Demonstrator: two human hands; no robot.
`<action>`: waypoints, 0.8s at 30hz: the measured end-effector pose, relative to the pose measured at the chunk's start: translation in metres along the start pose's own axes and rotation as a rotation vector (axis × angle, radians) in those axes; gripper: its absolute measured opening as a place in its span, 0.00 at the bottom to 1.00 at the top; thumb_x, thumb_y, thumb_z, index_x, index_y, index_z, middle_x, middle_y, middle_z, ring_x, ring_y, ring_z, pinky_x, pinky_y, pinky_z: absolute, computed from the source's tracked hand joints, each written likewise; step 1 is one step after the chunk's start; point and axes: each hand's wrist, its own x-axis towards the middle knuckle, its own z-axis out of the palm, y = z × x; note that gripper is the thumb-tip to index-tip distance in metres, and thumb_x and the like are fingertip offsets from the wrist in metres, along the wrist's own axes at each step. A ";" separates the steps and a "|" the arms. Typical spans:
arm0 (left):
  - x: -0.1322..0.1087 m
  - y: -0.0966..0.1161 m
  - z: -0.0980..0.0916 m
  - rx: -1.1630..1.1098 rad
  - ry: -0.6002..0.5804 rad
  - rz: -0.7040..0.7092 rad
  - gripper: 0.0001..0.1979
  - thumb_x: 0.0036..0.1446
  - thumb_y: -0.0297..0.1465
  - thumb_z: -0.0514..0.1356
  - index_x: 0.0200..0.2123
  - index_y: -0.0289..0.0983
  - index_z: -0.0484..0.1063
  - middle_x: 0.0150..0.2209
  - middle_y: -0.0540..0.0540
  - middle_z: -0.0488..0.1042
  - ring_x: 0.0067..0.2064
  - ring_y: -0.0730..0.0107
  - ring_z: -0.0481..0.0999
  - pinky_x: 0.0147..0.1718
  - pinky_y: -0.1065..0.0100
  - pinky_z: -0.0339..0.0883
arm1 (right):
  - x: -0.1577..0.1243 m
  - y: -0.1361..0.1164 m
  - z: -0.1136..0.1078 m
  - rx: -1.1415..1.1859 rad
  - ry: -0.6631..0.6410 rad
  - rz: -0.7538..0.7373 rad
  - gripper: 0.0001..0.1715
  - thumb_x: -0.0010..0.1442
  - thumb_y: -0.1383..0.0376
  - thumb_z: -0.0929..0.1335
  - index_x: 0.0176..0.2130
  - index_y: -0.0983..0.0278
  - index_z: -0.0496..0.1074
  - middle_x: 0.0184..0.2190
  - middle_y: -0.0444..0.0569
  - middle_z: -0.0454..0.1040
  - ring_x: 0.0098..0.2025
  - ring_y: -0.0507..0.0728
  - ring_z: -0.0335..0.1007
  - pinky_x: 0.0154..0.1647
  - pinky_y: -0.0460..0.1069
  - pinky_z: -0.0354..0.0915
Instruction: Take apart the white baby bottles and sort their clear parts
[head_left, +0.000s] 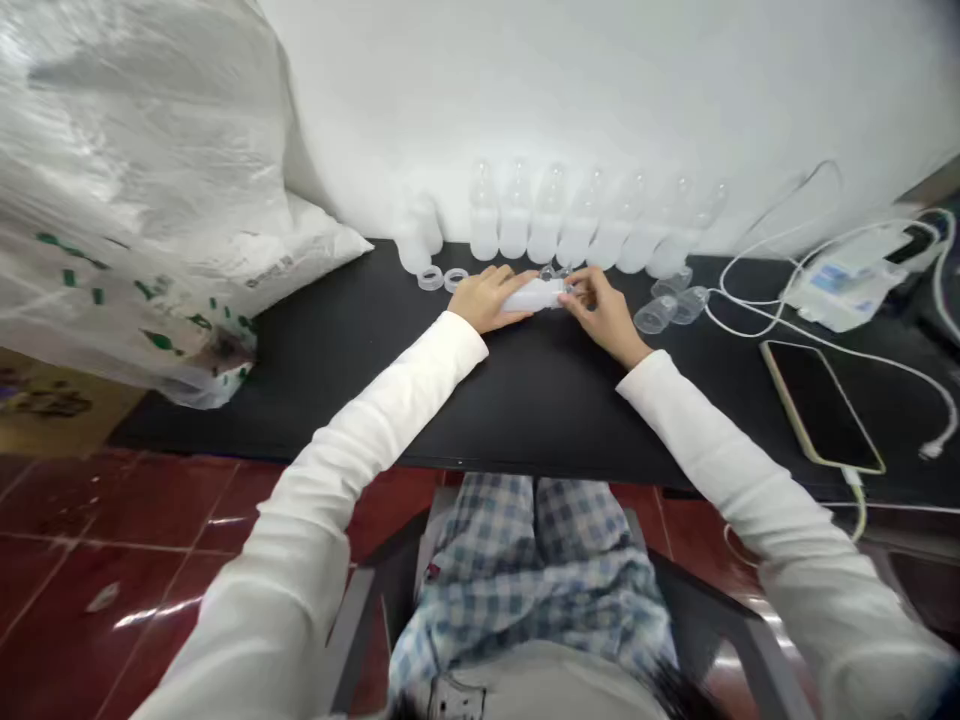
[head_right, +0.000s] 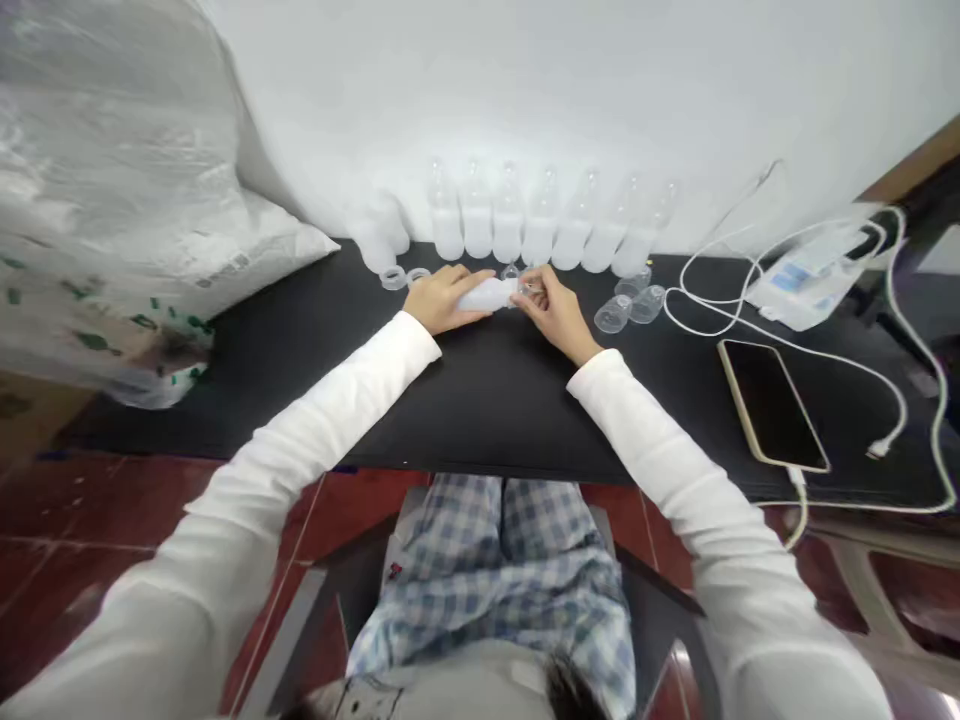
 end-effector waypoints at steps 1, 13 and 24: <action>0.000 0.000 0.001 -0.006 0.019 0.000 0.32 0.66 0.47 0.63 0.69 0.42 0.70 0.52 0.34 0.80 0.54 0.47 0.80 0.42 0.59 0.70 | 0.000 0.000 0.001 -0.005 -0.006 -0.005 0.30 0.64 0.41 0.71 0.54 0.58 0.72 0.32 0.45 0.73 0.31 0.56 0.69 0.38 0.55 0.73; -0.001 -0.005 0.003 -0.043 0.005 0.043 0.33 0.63 0.45 0.66 0.68 0.43 0.71 0.52 0.35 0.80 0.52 0.49 0.79 0.40 0.61 0.69 | 0.000 0.003 -0.003 -0.060 -0.041 -0.167 0.21 0.63 0.56 0.75 0.53 0.59 0.76 0.50 0.54 0.80 0.50 0.65 0.77 0.49 0.59 0.75; -0.002 -0.009 0.005 -0.077 0.014 0.070 0.34 0.64 0.47 0.66 0.69 0.43 0.69 0.51 0.35 0.79 0.52 0.50 0.79 0.41 0.61 0.69 | -0.002 0.003 -0.007 -0.118 -0.023 -0.189 0.27 0.62 0.47 0.76 0.54 0.59 0.76 0.48 0.55 0.82 0.48 0.65 0.80 0.52 0.60 0.76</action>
